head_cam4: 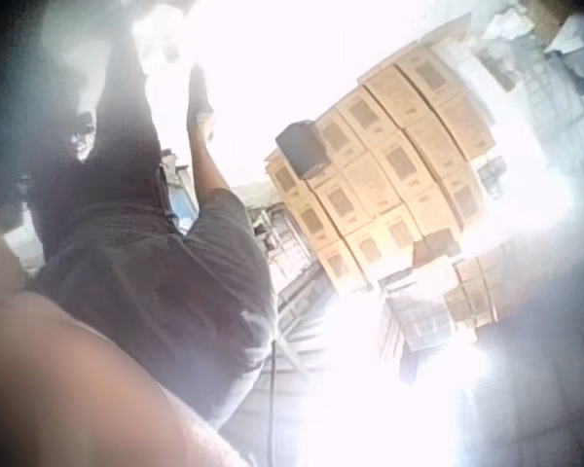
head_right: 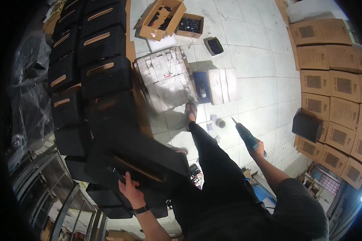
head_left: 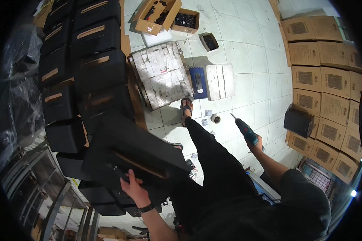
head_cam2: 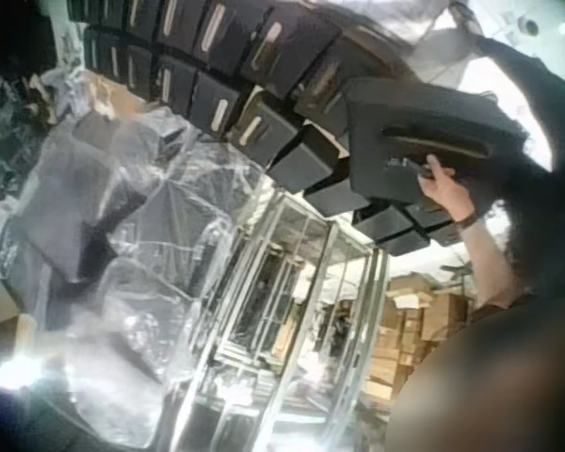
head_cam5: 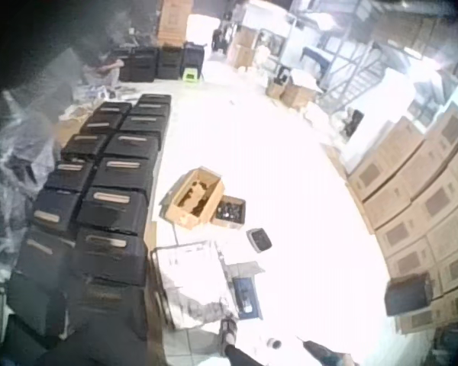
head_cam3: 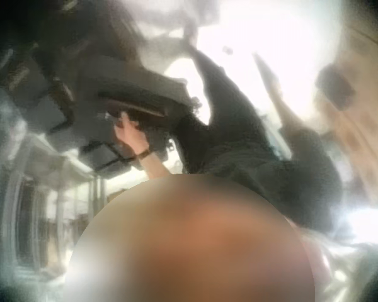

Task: The person assembles black plastic storage bins by attaching wooden handles using a cordless drill. The person picks up each bin, positions the handle, and fastens it with screws, then places the finished unit on a stack.

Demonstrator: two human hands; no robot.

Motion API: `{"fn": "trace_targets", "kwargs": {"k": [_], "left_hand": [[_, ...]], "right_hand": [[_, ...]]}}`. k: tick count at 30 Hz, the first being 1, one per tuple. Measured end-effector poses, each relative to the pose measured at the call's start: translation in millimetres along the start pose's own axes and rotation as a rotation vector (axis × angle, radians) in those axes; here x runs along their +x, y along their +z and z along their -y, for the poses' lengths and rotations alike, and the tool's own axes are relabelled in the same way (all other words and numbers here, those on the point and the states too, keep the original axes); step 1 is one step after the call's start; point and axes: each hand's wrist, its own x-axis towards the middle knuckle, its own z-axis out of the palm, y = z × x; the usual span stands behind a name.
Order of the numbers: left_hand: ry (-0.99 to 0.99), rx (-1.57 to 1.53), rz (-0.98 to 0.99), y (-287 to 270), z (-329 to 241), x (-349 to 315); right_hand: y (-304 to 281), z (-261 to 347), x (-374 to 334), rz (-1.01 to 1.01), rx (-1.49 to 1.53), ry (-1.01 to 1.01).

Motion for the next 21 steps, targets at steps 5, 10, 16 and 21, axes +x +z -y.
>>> {"fn": "trace_targets", "kwargs": {"k": [5, 10, 16, 21], "left_hand": [[0.013, 0.07, 0.147, 137.1, -12.6, 15.0], [-0.101, -0.001, 0.324, 278.2, 0.6, 60.9], [-0.043, 0.206, 0.43, 408.8, 60.1, 159.7], [0.042, 0.329, 0.443, 463.8, 120.8, 216.0]], "right_hand": [[-6.3, 11.3, 12.5, 0.03, 0.092, -0.035], [8.4, 15.0, 32.1, 0.154, 0.228, 0.038], [15.9, 87.7, 59.4, 0.075, 0.157, -0.056], [9.9, 186.9, 116.9, 0.165, 0.364, -0.216]]}}
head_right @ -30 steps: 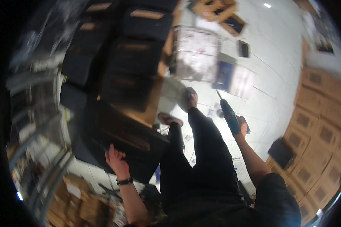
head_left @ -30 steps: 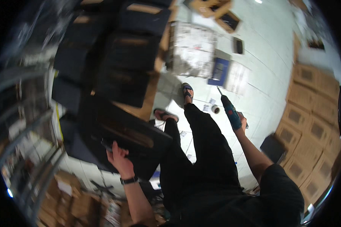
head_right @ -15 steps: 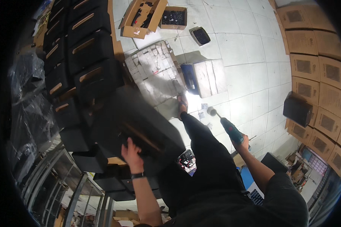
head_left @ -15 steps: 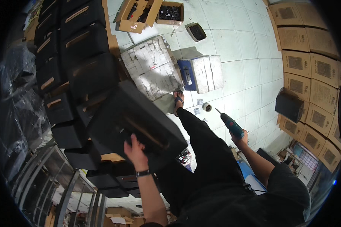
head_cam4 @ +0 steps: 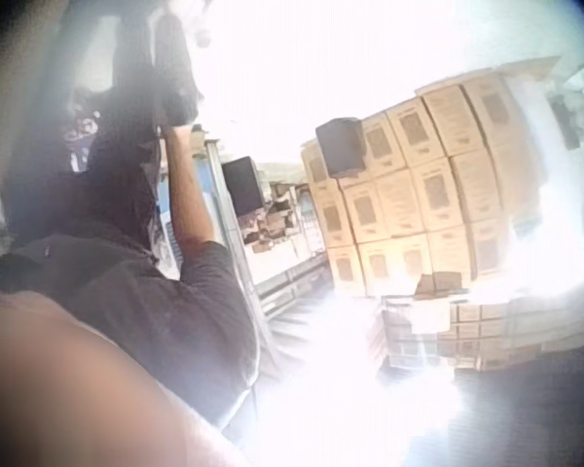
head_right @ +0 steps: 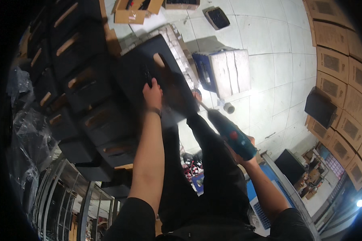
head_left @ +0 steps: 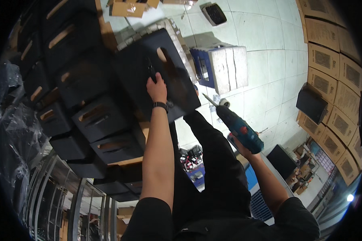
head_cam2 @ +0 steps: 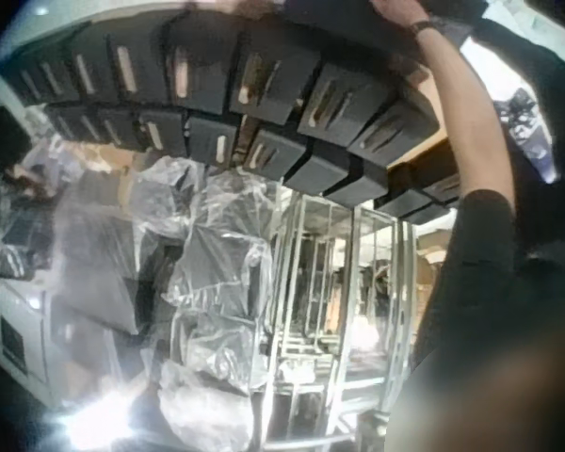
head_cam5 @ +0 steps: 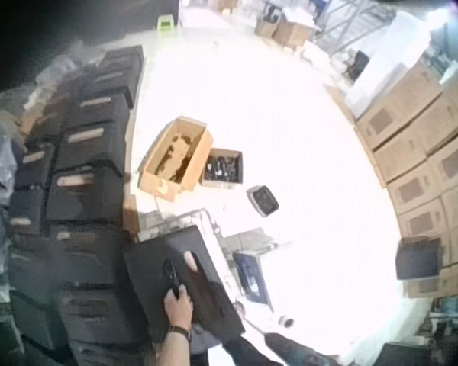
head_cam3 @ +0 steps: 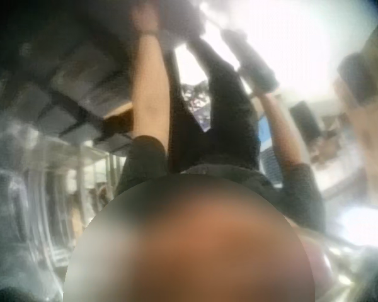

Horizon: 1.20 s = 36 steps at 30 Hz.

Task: The person assembles black plastic storage bins by attaching wooden handles using a cordless drill. The person picks up each bin, positions the handle, and fastens it with screws, then places the finished unit on a stack.

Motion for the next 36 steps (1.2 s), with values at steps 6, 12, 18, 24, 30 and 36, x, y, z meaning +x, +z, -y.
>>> {"fn": "trace_targets", "kwargs": {"k": [6, 12, 18, 24, 30, 36], "left_hand": [[0.195, 0.449, -0.164, -10.2, 73.4, 51.4], [0.299, 0.716, 0.075, -70.9, 44.0, 37.3], [-0.142, 0.763, -0.247, -68.7, 8.7, 52.3], [-0.274, 0.686, -0.124, -67.6, 0.5, 70.2], [-0.293, 0.718, -0.103, -65.4, 3.0, 75.0], [-0.305, 0.732, -0.09, -65.5, 0.8, 76.0]], "right_hand": [[64.8, 43.3, 93.7, 0.004, 0.146, 0.05], [110.4, 61.1, 162.5, 0.085, 0.342, 0.091], [146.3, 76.2, 196.5, 0.193, 0.336, 0.037], [165.4, 93.0, 214.5, 0.367, 0.274, 0.024], [186.3, 95.6, 218.8, 0.241, 0.273, -0.078], [192.1, 93.4, 213.4, 0.187, 0.206, 0.006]]}}
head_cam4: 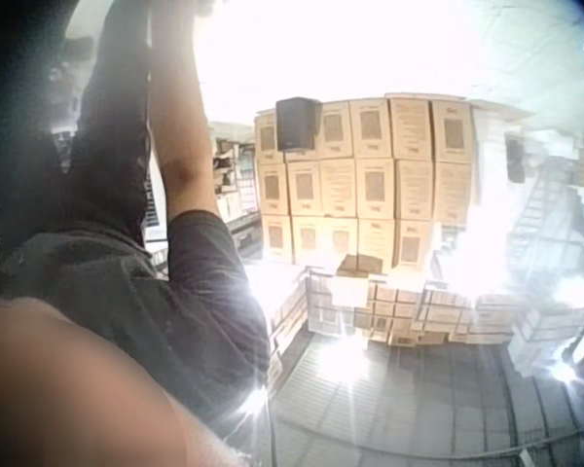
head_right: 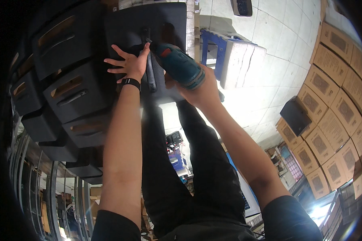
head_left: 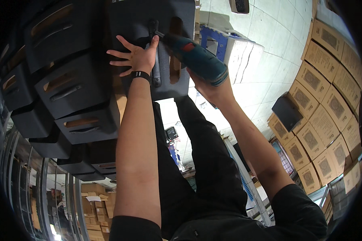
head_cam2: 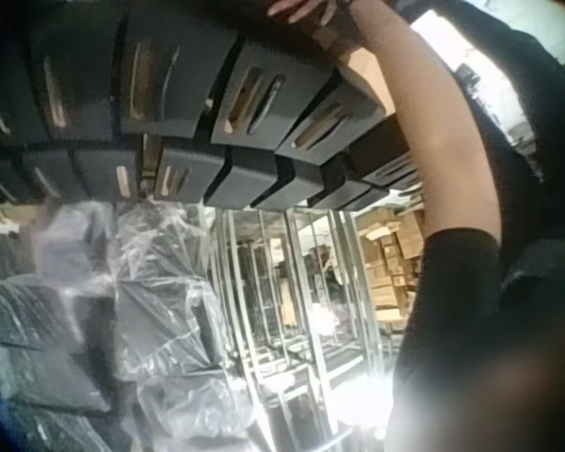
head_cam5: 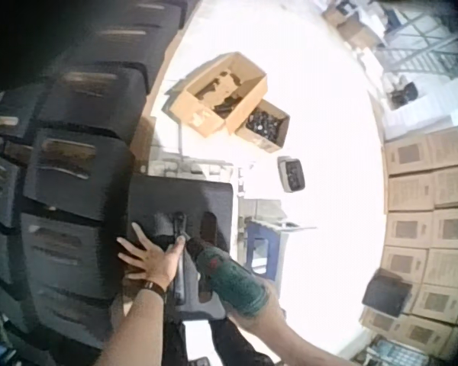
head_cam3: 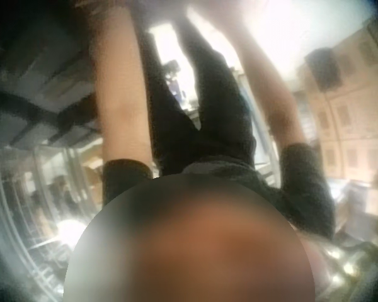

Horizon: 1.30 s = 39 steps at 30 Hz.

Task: The person assembles black plastic storage bins by attaching wooden handles using a cordless drill. The person picks up each bin, positions the handle, and fastens it with screws, then places the finished unit on a stack.

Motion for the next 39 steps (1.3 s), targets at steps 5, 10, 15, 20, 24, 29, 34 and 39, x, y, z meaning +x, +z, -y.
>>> {"fn": "trace_targets", "kwargs": {"k": [5, 10, 15, 20, 24, 29, 34, 39], "left_hand": [[-0.007, -0.042, -0.018, 0.9, -0.4, -0.5], [-0.022, -0.057, -0.011, -0.9, -4.8, -3.2], [-0.012, -0.065, -0.012, 0.4, -1.7, -0.5], [-0.007, -0.067, -0.043, 5.3, 1.1, 3.0], [0.024, -0.077, -0.049, 9.8, 7.1, 9.5], [0.062, -0.016, 0.027, -0.4, 12.9, 6.5], [0.067, -0.004, 0.056, -3.3, 12.1, 4.0], [0.076, -0.012, 0.056, 0.1, 14.8, 7.1]], "right_hand": [[1.6, -1.7, 3.8, 0.016, -0.023, -0.026], [1.7, -1.0, 4.5, 0.009, -0.064, -0.083], [-8.5, 12.0, 11.7, 0.07, -0.191, -0.062], [-24.8, 64.5, 39.3, 0.085, -0.64, -0.266], [-30.3, 92.7, 74.9, 0.337, -0.929, -0.181], [-38.9, 98.6, 92.6, 0.394, -0.982, -0.357], [-35.4, 103.7, 91.5, 0.349, -1.013, -0.277], [-32.5, 97.8, 88.3, 0.387, -0.902, -0.178]]}}
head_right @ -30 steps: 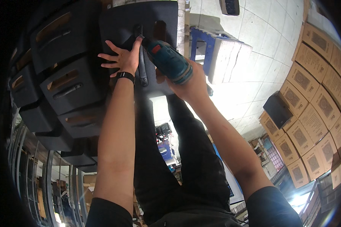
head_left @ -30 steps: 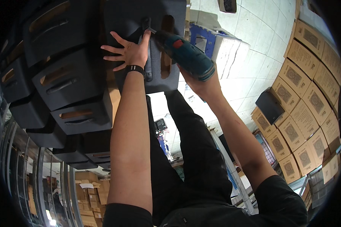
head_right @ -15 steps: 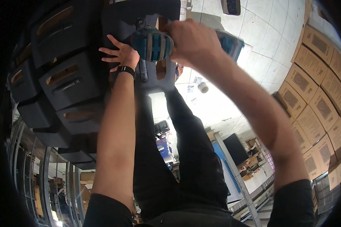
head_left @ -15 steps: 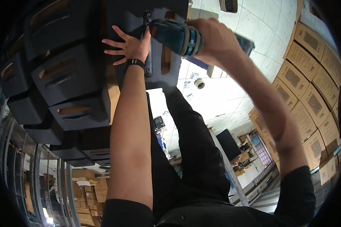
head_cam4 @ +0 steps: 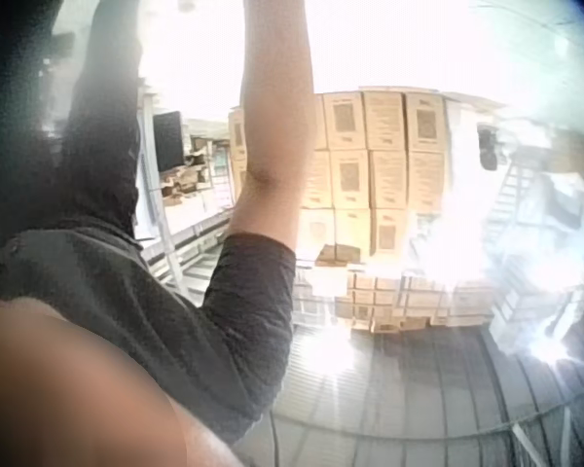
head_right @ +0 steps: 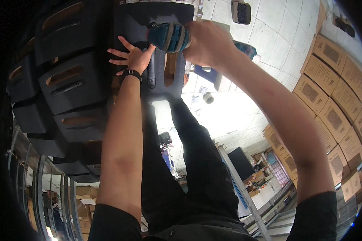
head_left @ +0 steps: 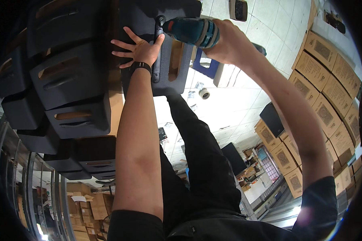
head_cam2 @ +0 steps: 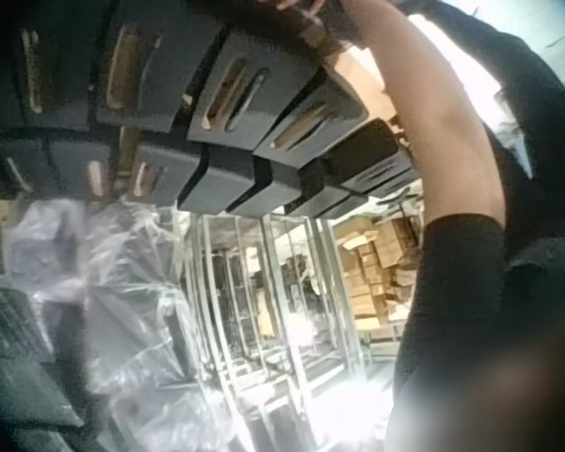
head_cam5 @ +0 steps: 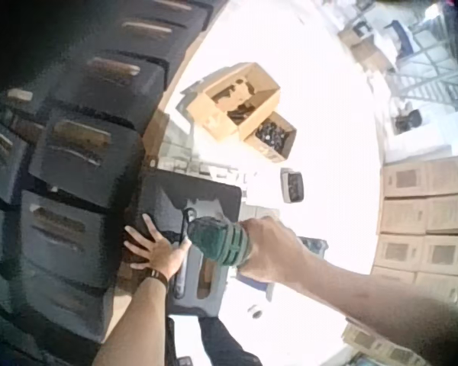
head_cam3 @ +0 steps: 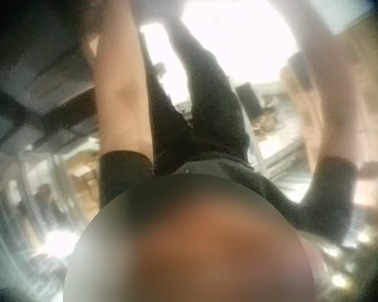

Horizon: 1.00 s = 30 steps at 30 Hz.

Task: The person assembles black plastic storage bins by attaching wooden handles using a cordless drill. The person picks up each bin, positions the handle, and fastens it with screws, then places the finished unit on a stack.

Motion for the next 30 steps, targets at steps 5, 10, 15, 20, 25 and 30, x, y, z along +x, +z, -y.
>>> {"fn": "trace_targets", "kwargs": {"k": [5, 10, 15, 20, 25, 30], "left_hand": [[0.029, 0.001, -0.011, 2.8, 2.5, 2.7], [0.041, 0.027, -0.023, 5.3, 4.5, 3.4], [0.052, 0.033, -0.041, 7.5, 4.9, 3.6], [0.056, 0.023, -0.06, 7.9, 2.5, 1.8], [0.303, -0.01, -0.51, 19.7, -3.1, -15.2], [0.739, 0.138, -0.594, 2.6, -22.2, 3.6]], "right_hand": [[12.9, 4.2, -10.8, 0.026, 0.2, 0.041], [16.7, 13.7, -17.6, -0.008, 0.238, 0.129], [23.2, 11.6, -18.8, -0.041, 0.186, 0.12], [31.4, 7.4, -21.5, -0.089, 0.266, 0.101], [37.5, 6.8, -26.9, -0.095, 0.351, 0.212], [37.8, 8.7, -33.2, -0.085, 0.394, 0.282]]}}
